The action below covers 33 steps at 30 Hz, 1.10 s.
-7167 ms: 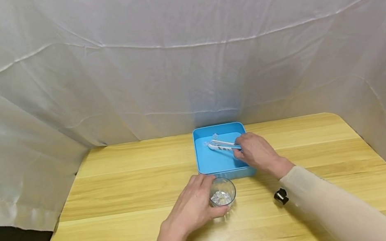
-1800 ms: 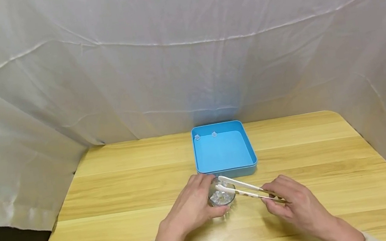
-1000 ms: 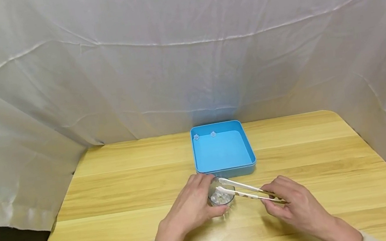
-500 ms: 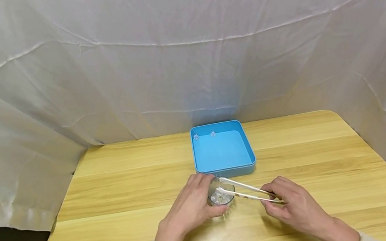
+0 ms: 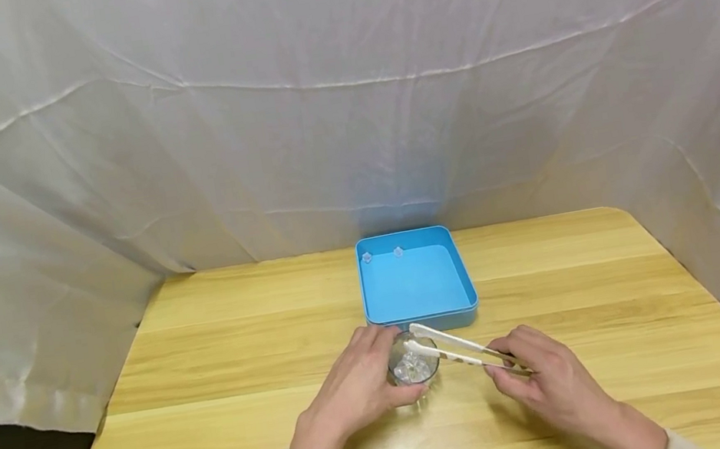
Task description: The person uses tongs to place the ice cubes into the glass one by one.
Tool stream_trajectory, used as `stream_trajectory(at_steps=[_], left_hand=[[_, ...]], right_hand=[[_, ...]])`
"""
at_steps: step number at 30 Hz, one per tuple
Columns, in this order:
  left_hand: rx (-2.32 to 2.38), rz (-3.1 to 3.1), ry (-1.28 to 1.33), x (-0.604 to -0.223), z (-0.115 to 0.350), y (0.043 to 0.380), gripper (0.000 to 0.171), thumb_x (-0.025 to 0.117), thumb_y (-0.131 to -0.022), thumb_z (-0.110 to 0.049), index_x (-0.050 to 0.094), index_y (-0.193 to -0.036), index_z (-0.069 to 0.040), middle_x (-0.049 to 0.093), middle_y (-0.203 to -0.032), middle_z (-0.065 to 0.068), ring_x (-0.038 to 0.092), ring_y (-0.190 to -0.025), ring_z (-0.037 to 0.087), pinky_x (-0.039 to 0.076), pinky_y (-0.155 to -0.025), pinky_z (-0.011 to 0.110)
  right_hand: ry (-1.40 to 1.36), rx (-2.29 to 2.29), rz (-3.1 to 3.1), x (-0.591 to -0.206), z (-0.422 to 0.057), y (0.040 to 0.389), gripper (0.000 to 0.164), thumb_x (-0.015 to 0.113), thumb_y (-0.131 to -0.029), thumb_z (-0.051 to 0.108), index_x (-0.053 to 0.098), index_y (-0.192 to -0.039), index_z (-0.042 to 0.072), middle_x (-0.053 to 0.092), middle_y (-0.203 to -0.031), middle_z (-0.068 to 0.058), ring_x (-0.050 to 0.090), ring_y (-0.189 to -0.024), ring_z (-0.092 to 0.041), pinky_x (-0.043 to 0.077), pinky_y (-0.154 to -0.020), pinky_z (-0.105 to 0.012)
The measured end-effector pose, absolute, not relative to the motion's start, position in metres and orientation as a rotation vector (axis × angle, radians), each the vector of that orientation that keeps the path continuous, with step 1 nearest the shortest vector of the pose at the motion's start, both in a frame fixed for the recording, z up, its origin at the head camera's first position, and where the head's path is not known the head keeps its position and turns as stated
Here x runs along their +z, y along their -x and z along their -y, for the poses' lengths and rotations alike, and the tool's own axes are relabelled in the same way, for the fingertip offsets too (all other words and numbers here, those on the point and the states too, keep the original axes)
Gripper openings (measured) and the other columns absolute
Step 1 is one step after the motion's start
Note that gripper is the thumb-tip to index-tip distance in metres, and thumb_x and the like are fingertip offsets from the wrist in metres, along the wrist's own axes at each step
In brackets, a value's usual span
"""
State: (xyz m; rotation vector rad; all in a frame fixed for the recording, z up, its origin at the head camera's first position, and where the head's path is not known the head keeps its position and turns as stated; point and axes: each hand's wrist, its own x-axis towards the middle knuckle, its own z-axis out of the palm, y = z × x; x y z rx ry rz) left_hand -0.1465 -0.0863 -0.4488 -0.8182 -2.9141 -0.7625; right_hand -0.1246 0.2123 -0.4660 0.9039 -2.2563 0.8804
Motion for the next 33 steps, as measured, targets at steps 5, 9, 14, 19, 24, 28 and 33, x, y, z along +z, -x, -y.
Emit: stream_trajectory(at_steps=[5,9,14,19,24,28,33], left_hand=[[-0.773,2.916,0.813,-0.449,0.087,0.146,0.078,0.088,-0.082,-0.05,0.059,-0.142,-0.009,0.064,-0.134,0.005,0.056,-0.122,0.02,0.055,-0.102,0.037],[-0.776,2.915,0.813,-0.449,0.087,0.146,0.077,0.088,-0.082,-0.05,0.059,-0.142,-0.009,0.064,-0.134,0.005,0.056,-0.123,0.02,0.055,-0.103,0.038],[-0.772,2.911,0.815,-0.449,0.088,0.147,0.079,0.087,-0.082,-0.051,0.059,-0.142,-0.009,0.063,-0.135,0.005,0.056,-0.123,0.02,0.055,-0.103,0.038],[-0.764,2.907,0.816,-0.45,0.088,0.147,0.079,0.087,-0.082,-0.052,0.059,-0.142,-0.009,0.063,-0.134,0.004,0.056,-0.122,0.02,0.054,-0.103,0.038],[-0.758,2.915,0.81,-0.45,0.087,0.146,0.078,0.087,-0.083,-0.051,0.059,-0.142,-0.009,0.063,-0.134,0.004,0.056,-0.123,0.02,0.054,-0.104,0.038],[-0.764,2.92,0.808,-0.449,0.087,0.146,0.08,0.086,-0.083,-0.053,0.058,-0.143,-0.009,0.063,-0.135,0.004,0.056,-0.122,0.019,0.054,-0.104,0.038],[-0.768,2.911,0.815,-0.449,0.086,0.146,0.081,0.086,-0.083,-0.054,0.058,-0.144,-0.008,0.063,-0.135,0.004,0.056,-0.121,0.019,0.055,-0.103,0.038]], right_hand=[[-0.813,0.783,2.281,-0.452,-0.209,0.142,0.013,0.077,-0.091,0.015,0.075,-0.102,0.008,0.067,-0.086,0.005,0.052,-0.075,-0.005,0.046,-0.061,-0.016],[-0.677,0.671,2.383,-0.439,-0.203,0.161,0.019,0.08,-0.085,0.01,0.075,-0.102,0.003,0.072,-0.088,-0.006,0.059,-0.076,-0.012,0.054,-0.061,-0.028],[-0.523,0.639,2.551,-0.424,-0.193,0.187,0.022,0.078,-0.093,0.017,0.075,-0.106,-0.001,0.074,-0.093,-0.012,0.065,-0.082,-0.024,0.059,-0.068,-0.045],[-0.424,0.575,2.7,-0.417,-0.184,0.213,0.032,0.072,-0.097,0.024,0.074,-0.112,-0.004,0.073,-0.098,-0.015,0.065,-0.087,-0.03,0.058,-0.076,-0.05],[-0.421,0.458,2.777,-0.418,-0.174,0.234,0.028,0.069,-0.097,0.022,0.073,-0.103,-0.005,0.068,-0.085,-0.013,0.059,-0.077,-0.027,0.054,-0.067,-0.041],[-0.421,0.422,2.8,-0.421,-0.167,0.246,0.021,0.067,-0.096,0.019,0.069,-0.087,0.0,0.057,-0.073,-0.007,0.051,-0.067,-0.024,0.044,-0.059,-0.035],[-0.396,0.414,2.831,-0.425,-0.162,0.258,0.024,0.065,-0.097,0.019,0.062,-0.077,0.005,0.052,-0.069,-0.005,0.049,-0.063,-0.023,0.04,-0.056,-0.033]])
